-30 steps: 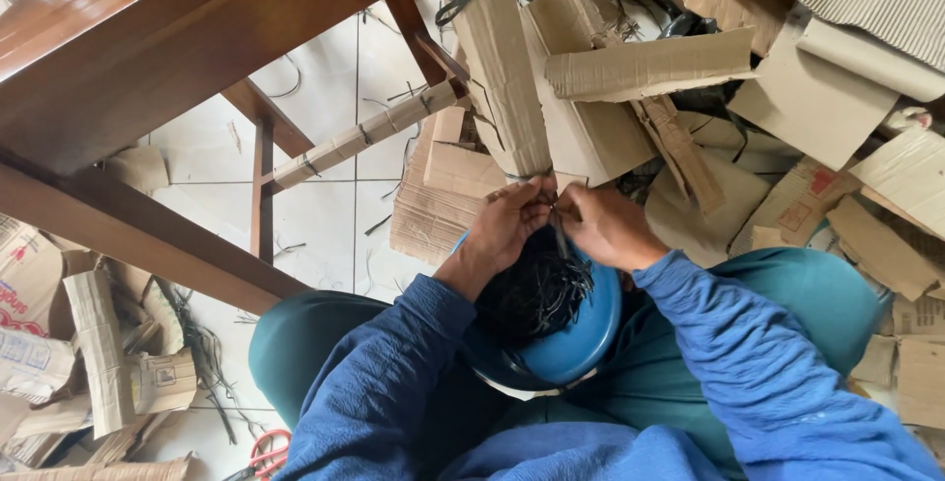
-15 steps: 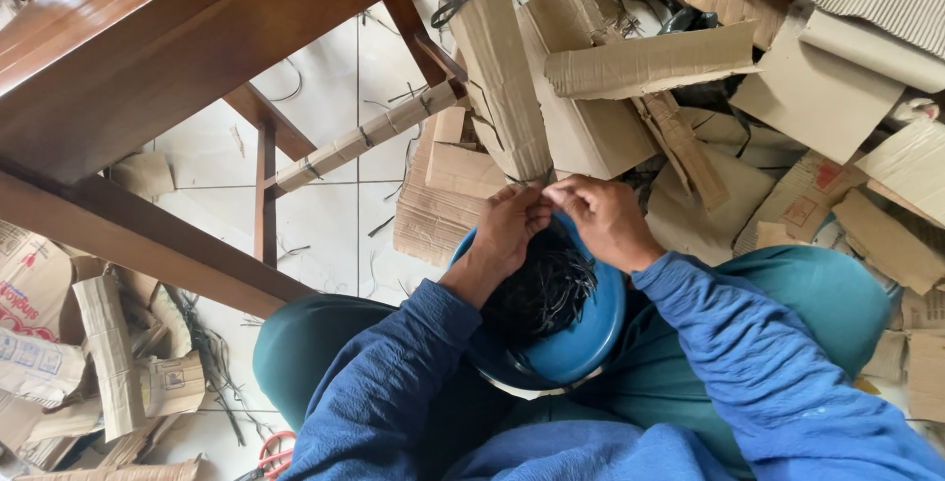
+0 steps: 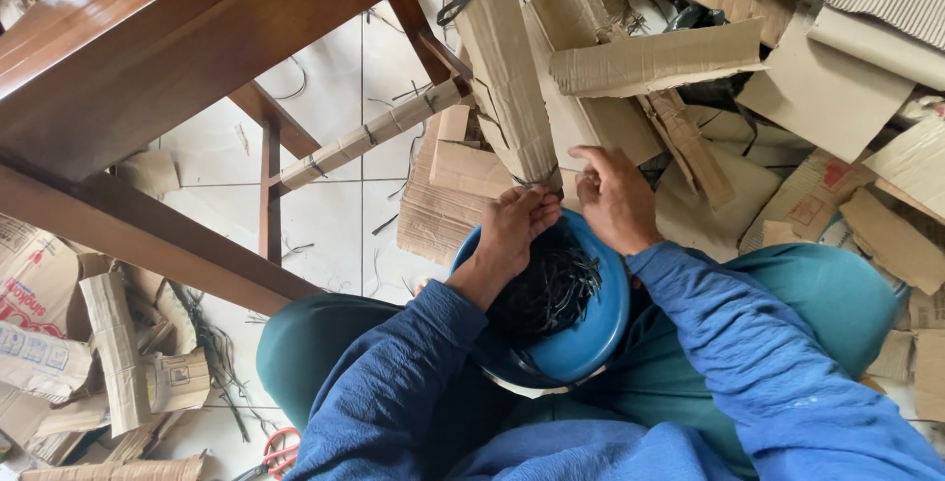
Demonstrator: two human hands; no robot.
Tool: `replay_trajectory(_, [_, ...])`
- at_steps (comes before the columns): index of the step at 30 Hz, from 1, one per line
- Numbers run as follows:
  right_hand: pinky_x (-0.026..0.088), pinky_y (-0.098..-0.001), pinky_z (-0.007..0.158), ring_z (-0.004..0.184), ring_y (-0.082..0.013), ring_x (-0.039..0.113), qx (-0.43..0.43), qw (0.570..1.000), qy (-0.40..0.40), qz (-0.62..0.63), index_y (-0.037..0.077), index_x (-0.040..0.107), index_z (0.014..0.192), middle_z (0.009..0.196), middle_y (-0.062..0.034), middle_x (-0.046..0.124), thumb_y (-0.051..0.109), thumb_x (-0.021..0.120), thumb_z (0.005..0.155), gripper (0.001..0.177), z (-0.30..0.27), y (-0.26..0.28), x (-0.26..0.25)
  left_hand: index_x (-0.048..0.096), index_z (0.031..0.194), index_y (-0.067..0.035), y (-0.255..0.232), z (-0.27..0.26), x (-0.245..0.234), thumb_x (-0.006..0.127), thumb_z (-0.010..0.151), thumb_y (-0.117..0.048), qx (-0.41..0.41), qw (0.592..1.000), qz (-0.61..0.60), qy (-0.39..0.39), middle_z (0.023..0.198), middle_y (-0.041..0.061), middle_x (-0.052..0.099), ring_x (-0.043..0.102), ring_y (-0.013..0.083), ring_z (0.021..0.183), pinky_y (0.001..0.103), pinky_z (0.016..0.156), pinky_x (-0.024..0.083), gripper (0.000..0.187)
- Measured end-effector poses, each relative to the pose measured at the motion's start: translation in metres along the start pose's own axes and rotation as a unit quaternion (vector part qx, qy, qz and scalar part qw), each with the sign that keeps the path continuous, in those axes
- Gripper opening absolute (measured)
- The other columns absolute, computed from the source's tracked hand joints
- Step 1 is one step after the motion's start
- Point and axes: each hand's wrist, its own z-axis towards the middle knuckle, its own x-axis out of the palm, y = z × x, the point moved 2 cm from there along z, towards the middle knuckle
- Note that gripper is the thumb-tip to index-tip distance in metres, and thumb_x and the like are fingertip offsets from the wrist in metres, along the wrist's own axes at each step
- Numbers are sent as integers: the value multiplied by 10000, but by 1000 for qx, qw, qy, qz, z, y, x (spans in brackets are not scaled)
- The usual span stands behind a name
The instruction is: The person wraps corrugated cardboard around the legs of a wooden chair and secures the cardboard with black plastic ties by hand.
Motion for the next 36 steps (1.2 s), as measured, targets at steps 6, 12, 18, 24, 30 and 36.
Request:
replay_trajectory(6, [563, -483, 653, 854, -327, 650, -217, 968, 5, -128, 235, 700, 1236, 991, -43, 600, 88, 603, 931, 352, -5, 8, 13, 585, 994, 28, 8, 13, -8, 621, 999, -82, 61, 998, 11, -18, 842, 146, 713, 740, 193, 726, 334, 744, 671, 115])
replay_trajectory(12, [568, -490, 678, 875, -381, 671, -143, 980, 94, -99, 183, 683, 1205, 975, -75, 599, 73, 540, 980, 289, -3, 9, 13, 565, 1052, 81, 16, 21, -9, 592, 976, -7, 122, 991, 39, -48, 803, 143, 676, 711, 178, 699, 316, 725, 662, 119])
replay_trajectory(18, [554, -569, 735, 912, -472, 686, 43, 986, 136, 86, 104, 685, 1147, 907, -187, 698, 228, 507, 1053, 237, -2, 15, 15, 397, 1260, 90, -13, -30, 10, 531, 936, 119, 170, 984, 46, -37, 932, 129, 606, 699, 175, 787, 271, 731, 656, 352])
replay_trajectory(24, [560, -451, 678, 835, -314, 717, 134, 967, 112, 185, 109, 754, 1101, 792, -119, 737, 328, 673, 1001, 254, -3, 24, 22, 443, 1242, 13, -12, -25, 1, 618, 942, 78, 222, 952, 205, -50, 901, 110, 694, 700, 127, 778, 210, 693, 616, 353])
replay_trajectory(30, [594, -394, 648, 761, -296, 740, 50, 973, 45, 221, 109, 763, 1167, 765, -155, 741, 134, 679, 992, 196, -8, 38, 18, 498, 1201, -97, -23, -39, 3, 657, 959, -61, 238, 898, 364, -59, 906, 31, 774, 739, 168, 854, 308, 743, 594, 293])
replay_trajectory(36, [573, -350, 621, 673, -216, 712, 38, 973, 74, 216, 123, 720, 1034, 655, -70, 703, 208, 702, 999, 93, -12, 18, 38, 489, 1194, -127, -19, -32, -5, 635, 952, -100, 288, 839, 457, -60, 927, 73, 789, 746, 327, 949, 489, 807, 592, 284])
